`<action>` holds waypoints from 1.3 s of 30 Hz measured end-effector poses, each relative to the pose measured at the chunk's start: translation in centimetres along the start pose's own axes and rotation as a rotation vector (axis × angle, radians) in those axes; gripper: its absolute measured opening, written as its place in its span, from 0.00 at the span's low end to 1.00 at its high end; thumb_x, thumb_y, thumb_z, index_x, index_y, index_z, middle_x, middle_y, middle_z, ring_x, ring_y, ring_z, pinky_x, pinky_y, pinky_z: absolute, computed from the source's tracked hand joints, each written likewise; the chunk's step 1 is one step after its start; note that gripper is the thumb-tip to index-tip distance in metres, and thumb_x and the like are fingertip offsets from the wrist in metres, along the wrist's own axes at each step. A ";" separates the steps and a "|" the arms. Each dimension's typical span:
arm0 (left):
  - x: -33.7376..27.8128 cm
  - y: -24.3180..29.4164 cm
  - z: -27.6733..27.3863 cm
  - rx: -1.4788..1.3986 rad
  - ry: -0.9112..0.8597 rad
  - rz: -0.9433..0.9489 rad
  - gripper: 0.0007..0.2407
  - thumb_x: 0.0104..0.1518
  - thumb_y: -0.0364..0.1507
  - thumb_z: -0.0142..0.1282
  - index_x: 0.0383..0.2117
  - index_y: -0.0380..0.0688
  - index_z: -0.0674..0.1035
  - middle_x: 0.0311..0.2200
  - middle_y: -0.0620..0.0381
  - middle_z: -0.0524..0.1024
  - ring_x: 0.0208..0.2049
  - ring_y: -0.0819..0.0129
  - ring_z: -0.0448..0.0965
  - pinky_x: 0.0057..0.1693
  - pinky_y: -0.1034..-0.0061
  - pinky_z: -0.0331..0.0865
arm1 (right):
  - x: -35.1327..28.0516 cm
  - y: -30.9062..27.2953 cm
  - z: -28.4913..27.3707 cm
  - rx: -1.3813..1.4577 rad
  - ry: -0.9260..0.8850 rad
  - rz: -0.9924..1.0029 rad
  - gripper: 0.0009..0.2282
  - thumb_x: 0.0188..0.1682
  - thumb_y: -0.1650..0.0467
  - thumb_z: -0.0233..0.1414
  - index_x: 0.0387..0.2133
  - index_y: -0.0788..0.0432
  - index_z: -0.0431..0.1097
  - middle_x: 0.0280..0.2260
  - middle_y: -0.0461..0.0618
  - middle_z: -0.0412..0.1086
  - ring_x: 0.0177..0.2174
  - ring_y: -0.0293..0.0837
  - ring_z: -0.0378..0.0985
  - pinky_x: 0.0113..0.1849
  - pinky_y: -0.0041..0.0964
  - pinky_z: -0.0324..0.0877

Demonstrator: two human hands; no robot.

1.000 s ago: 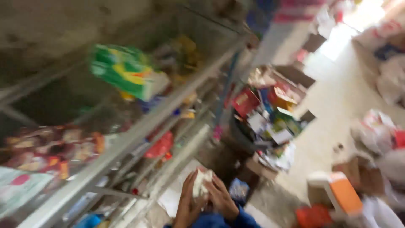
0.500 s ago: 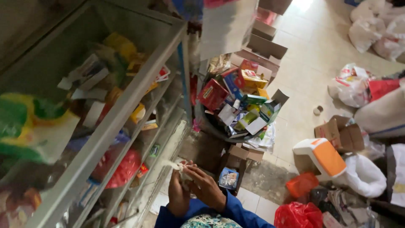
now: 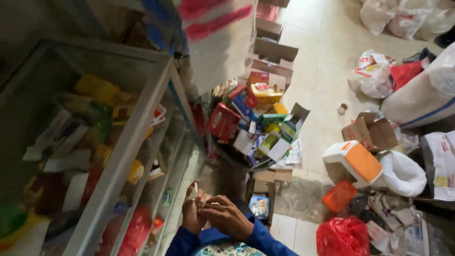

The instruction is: Cleaning a glass display shelf by removing items, wiping the surface with a cloth, and restocking/organizing various packaged products.

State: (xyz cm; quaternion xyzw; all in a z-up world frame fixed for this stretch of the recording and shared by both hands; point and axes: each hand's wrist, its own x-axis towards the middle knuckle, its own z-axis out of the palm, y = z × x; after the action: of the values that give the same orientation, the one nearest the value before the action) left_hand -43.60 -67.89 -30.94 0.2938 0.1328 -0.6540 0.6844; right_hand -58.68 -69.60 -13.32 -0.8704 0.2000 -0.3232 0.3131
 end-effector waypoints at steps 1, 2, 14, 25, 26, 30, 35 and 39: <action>-0.5 0.6 2.8 -0.004 0.000 -0.003 0.10 0.64 0.32 0.48 0.49 0.54 0.77 0.13 0.64 0.65 0.14 0.72 0.65 0.26 0.77 0.64 | 0.5 1.0 -0.6 -0.002 -0.003 0.002 0.14 0.62 0.66 0.43 0.48 0.61 0.74 0.45 0.49 0.76 0.47 0.52 0.73 0.49 0.49 0.70; -1.0 1.2 5.5 0.012 -0.058 -0.020 0.11 0.65 0.39 0.47 0.47 0.52 0.75 0.11 0.66 0.63 0.12 0.76 0.62 0.24 0.79 0.59 | 0.9 2.0 -1.2 0.150 0.046 0.016 0.12 0.60 0.67 0.48 0.48 0.60 0.75 0.46 0.49 0.76 0.47 0.52 0.75 0.47 0.47 0.74; 12.1 -2.9 8.2 0.191 0.010 -0.017 0.12 0.53 0.17 0.50 0.42 0.42 0.77 0.34 0.49 0.74 0.29 0.69 0.73 0.35 0.82 0.68 | -13.5 40.5 -12.9 -0.191 0.296 0.648 0.16 0.48 0.73 0.57 0.50 0.50 0.74 0.35 0.48 0.80 0.32 0.42 0.82 0.36 0.37 0.75; 12.6 -6.5 10.2 0.003 -0.008 -0.077 0.06 0.62 0.28 0.46 0.25 0.51 0.67 0.14 0.66 0.52 0.12 0.79 0.46 0.15 0.82 0.35 | -21.9 56.0 -22.6 -0.150 0.127 1.336 0.65 0.25 0.57 0.72 0.72 0.58 0.30 0.72 0.61 0.35 0.70 0.58 0.39 0.67 0.47 0.44; 12.2 -6.3 10.6 0.031 -0.004 -0.058 0.13 0.64 0.38 0.45 0.20 0.53 0.63 0.14 0.66 0.49 0.11 0.78 0.44 0.15 0.81 0.32 | -21.8 56.2 -22.3 -0.141 0.209 1.167 0.60 0.24 0.61 0.73 0.70 0.59 0.39 0.65 0.61 0.49 0.63 0.58 0.52 0.61 0.49 0.55; 11.1 -5.8 12.5 0.122 0.027 0.080 0.27 0.59 0.59 0.42 0.11 0.56 0.57 0.13 0.66 0.45 0.12 0.76 0.42 0.19 0.78 0.31 | -21.5 57.4 -20.5 0.155 0.433 1.215 0.50 0.31 0.74 0.70 0.68 0.54 0.45 0.58 0.59 0.64 0.52 0.55 0.73 0.50 0.45 0.74; 12.2 -5.0 11.9 0.068 -0.074 0.026 0.28 0.59 0.57 0.44 0.09 0.51 0.61 0.09 0.62 0.50 0.09 0.74 0.45 0.18 0.74 0.37 | -19.8 52.7 -22.6 0.087 0.469 1.303 0.43 0.32 0.70 0.70 0.63 0.56 0.54 0.57 0.58 0.69 0.52 0.57 0.75 0.45 0.46 0.77; 11.4 -5.9 13.6 0.296 0.159 0.153 0.23 0.64 0.46 0.49 0.37 0.32 0.79 0.08 0.63 0.49 0.08 0.73 0.47 0.18 0.76 0.43 | -18.2 47.4 -25.9 0.077 0.458 1.334 0.40 0.32 0.68 0.70 0.60 0.59 0.56 0.58 0.61 0.67 0.50 0.64 0.75 0.44 0.53 0.78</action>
State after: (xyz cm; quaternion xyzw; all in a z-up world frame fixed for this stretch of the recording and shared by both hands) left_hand -50.85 -84.85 -27.93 0.4514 0.0660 -0.5871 0.6687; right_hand -96.37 -104.63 -37.82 -0.4608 0.7399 -0.2441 0.4251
